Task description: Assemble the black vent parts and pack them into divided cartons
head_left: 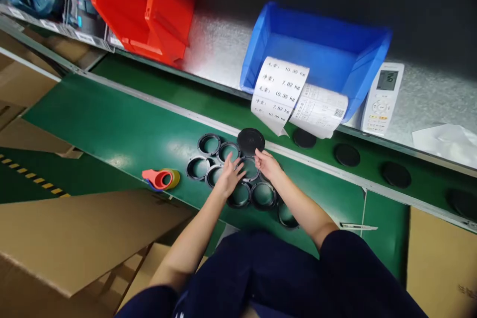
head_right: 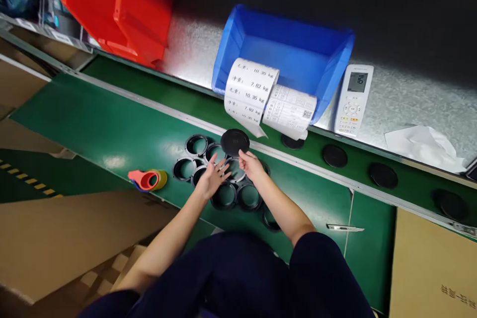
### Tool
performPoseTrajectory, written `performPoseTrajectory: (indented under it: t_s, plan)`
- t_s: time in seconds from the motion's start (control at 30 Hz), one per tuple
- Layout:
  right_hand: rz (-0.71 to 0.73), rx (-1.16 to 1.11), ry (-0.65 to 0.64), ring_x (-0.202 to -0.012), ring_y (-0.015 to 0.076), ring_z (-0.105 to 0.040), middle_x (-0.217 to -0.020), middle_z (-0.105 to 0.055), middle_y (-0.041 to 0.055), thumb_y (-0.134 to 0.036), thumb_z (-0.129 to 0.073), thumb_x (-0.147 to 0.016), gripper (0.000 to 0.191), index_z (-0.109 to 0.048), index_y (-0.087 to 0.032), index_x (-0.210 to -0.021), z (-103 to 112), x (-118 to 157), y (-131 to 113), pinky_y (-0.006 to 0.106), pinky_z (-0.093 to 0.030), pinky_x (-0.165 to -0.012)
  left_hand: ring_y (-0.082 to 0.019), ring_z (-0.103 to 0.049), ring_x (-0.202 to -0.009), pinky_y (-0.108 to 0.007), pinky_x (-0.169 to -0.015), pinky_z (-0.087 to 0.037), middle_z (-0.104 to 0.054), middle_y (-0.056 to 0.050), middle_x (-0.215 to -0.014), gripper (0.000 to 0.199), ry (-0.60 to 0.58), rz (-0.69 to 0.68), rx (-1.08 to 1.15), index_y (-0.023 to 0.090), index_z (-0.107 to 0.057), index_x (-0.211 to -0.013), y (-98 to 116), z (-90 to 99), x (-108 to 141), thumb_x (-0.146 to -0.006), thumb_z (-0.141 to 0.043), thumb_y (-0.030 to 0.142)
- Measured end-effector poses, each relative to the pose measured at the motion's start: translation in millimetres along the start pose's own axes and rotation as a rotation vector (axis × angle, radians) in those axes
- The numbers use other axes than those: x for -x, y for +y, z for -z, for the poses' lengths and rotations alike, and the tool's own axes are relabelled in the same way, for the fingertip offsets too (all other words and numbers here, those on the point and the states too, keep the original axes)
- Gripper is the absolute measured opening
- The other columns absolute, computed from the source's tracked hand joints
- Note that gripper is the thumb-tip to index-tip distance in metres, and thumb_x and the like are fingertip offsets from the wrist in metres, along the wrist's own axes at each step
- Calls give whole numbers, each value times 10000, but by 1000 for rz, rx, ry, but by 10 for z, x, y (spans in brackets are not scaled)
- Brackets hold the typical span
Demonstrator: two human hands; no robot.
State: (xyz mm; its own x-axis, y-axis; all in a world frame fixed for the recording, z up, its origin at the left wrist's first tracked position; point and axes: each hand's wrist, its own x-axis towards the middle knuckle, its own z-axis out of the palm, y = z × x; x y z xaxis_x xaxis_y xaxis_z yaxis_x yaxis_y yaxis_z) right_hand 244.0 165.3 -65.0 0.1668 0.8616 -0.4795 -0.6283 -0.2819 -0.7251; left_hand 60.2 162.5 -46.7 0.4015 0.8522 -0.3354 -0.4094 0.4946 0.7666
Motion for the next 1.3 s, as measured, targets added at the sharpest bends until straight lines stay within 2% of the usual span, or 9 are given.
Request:
performPoseTrajectory:
  t_s: [0.1,0.2,0.3,0.37,0.5,0.63,0.77,1.1,1.3]
  plan:
    - [53,39,-181,-487,68,-480,-617,-602,-24,-584,-903,-684,528,-553,-189,-704,118,711,406,182,-388,-444,-361,-526,-1385,-569,-1140,-423,-632,-152,-1406,589,-203,120,253,212,-627,-1331,-29,-282,0,-913,-622,627]
    - [99,323,-240,-576,123,-567,-704,-665,48,-767,-728,-772,606,-651,-167,-755,356,1199,498,247,-495,-543,-349,-520,-1394,-542,-1169,-404,-639,-158,-1398,591,-263,126,346,161,-599,-1396,-126,-464,199,-980,-530,576]
    - [493,725,33,-833,222,-634,-897,-681,102,-802,-558,-881,650,-725,-176,-926,628,1463,316,390,-571,-789,-324,-506,-1414,-527,-1195,-379,-647,-136,-1396,589,-267,140,379,179,-568,-1446,-221,-595,461,-1017,-466,571]
    - [844,945,164,-1097,274,-583,-1139,-640,126,-712,-492,-973,582,-738,-216,-1153,757,1575,161,483,-501,-1013,-326,-496,-1422,-545,-1193,-379,-649,-138,-1397,630,-285,200,364,182,-575,-1442,-273,-667,628,-1026,-402,622]
    - [1127,1194,54,-1301,297,-425,-1359,-515,113,-546,-396,-1068,476,-714,-300,-1322,854,1686,49,528,-356,-1165,-333,-515,-1403,-578,-1168,-401,-656,-137,-1391,722,-291,287,319,191,-596,-1421,-366,-765,899,-1006,-315,711]
    - [1083,1245,1,-1326,312,-366,-1389,-498,96,-540,-413,-1064,447,-743,-336,-1286,913,1680,173,552,-325,-1177,-334,-580,-1335,-601,-1126,-441,-680,-142,-1348,719,-261,285,274,205,-595,-1421,-445,-778,1052,-998,-323,720]
    - [989,1104,-65,-1339,306,-377,-1385,-513,105,-656,-282,-1056,639,-793,-293,-1180,974,1719,267,545,-298,-1194,-387,-618,-1279,-648,-1070,-471,-687,-214,-1297,760,-274,283,174,142,-625,-1358,-507,-768,1135,-983,-332,735]
    - [796,783,-71,-1299,251,-528,-1247,-641,78,-762,-145,-1020,858,-818,-229,-1030,875,1850,143,448,-356,-1187,-475,-536,-1337,-760,-1030,-431,-666,-255,-1296,931,-315,343,202,97,-620,-1342,-527,-825,1270,-897,-311,854]
    - [819,882,-46,-1350,242,-494,-1370,-585,51,-681,-63,-1055,811,-743,-297,-1274,952,1858,251,464,-372,-1188,-455,-550,-1332,-730,-1055,-435,-673,-235,-1297,899,-296,344,188,114,-607,-1363,-529,-758,1238,-916,-308,834]
